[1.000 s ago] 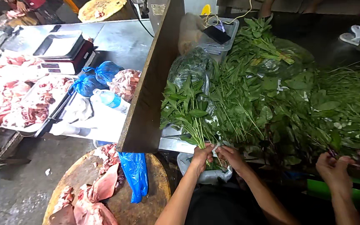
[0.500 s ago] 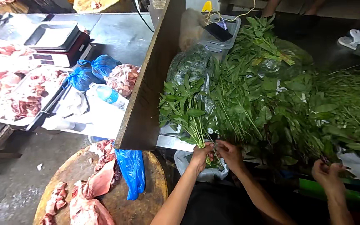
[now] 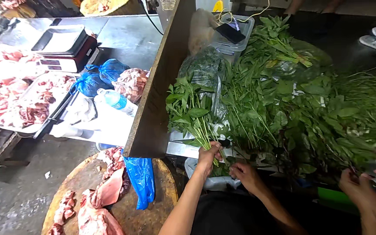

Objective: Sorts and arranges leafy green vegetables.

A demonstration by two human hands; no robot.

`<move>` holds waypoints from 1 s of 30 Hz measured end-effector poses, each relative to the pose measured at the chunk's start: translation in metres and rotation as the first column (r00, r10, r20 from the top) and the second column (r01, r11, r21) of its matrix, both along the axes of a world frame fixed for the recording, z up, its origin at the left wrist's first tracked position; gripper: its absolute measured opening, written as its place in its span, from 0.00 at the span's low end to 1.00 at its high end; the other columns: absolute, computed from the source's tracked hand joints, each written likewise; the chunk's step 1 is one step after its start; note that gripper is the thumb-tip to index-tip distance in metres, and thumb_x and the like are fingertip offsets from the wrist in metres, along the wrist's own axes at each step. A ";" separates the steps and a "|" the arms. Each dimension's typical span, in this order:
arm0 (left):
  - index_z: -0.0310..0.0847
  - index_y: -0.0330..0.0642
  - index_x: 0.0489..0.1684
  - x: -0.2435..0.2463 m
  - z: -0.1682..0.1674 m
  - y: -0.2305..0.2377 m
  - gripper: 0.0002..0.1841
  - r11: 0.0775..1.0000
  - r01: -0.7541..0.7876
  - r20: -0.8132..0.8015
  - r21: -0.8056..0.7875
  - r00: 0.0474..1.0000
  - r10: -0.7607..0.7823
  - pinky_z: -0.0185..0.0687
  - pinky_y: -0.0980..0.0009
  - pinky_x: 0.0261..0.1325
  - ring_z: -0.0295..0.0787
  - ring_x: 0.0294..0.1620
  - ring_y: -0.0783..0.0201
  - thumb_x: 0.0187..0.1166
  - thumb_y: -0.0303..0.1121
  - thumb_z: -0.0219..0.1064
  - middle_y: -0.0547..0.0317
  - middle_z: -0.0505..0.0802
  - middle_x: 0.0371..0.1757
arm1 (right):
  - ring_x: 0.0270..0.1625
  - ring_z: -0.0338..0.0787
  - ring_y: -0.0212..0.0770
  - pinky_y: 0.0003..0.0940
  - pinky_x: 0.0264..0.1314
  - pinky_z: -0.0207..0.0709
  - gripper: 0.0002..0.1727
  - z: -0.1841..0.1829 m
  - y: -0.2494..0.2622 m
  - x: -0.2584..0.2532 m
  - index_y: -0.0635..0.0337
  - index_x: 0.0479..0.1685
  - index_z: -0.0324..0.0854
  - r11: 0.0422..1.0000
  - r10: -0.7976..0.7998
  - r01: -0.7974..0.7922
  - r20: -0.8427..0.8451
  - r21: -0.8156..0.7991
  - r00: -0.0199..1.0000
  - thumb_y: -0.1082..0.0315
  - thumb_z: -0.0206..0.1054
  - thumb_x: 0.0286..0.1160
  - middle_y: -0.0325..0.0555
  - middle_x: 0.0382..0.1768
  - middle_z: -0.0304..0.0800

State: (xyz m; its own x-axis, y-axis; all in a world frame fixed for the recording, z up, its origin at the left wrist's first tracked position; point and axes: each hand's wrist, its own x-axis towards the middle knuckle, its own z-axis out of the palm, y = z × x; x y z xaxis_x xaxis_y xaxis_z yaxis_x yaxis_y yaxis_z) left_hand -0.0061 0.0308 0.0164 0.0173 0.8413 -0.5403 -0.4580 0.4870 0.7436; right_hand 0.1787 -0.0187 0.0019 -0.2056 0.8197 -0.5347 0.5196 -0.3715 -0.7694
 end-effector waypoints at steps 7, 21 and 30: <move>0.81 0.29 0.50 -0.011 0.003 -0.002 0.06 0.999 0.044 0.044 0.014 0.998 -0.044 0.85 0.72 0.26 0.83 0.20 0.66 0.86 0.23 0.60 0.49 0.91 0.36 | 0.62 0.92 0.44 0.42 0.66 0.86 0.23 0.001 0.003 0.006 0.63 0.72 0.81 0.983 -0.148 0.172 -0.267 0.068 0.952 0.60 0.53 0.89 0.51 0.65 0.89; 0.82 0.30 0.48 0.000 0.004 -0.007 0.05 0.995 0.065 0.013 0.073 0.998 -0.066 0.75 0.78 0.18 0.75 0.15 0.72 0.84 0.23 0.62 0.53 0.89 0.31 | 0.25 0.90 0.32 0.28 0.30 0.86 0.18 0.014 0.001 -0.013 0.66 0.64 0.80 0.985 -0.073 0.021 -0.305 -0.170 0.950 0.63 0.51 0.94 0.42 0.35 0.94; 0.81 0.31 0.49 0.003 0.008 0.006 0.05 0.999 0.024 0.048 0.034 0.999 -0.026 0.74 0.78 0.19 0.75 0.16 0.71 0.85 0.23 0.61 0.53 0.89 0.31 | 0.63 0.90 0.55 0.54 0.69 0.81 0.28 -0.009 -0.001 0.011 0.49 0.91 0.63 0.922 0.333 -0.301 0.107 -0.242 0.937 0.64 0.52 0.92 0.57 0.72 0.84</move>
State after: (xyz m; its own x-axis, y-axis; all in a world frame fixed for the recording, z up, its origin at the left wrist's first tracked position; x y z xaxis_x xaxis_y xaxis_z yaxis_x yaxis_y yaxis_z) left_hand -0.0032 0.0364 0.0240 0.0639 0.8578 -0.5101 -0.4816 0.4742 0.7371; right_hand 0.1895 -0.0193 -0.0074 -0.3431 0.5833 -0.7363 0.7365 -0.3194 -0.5963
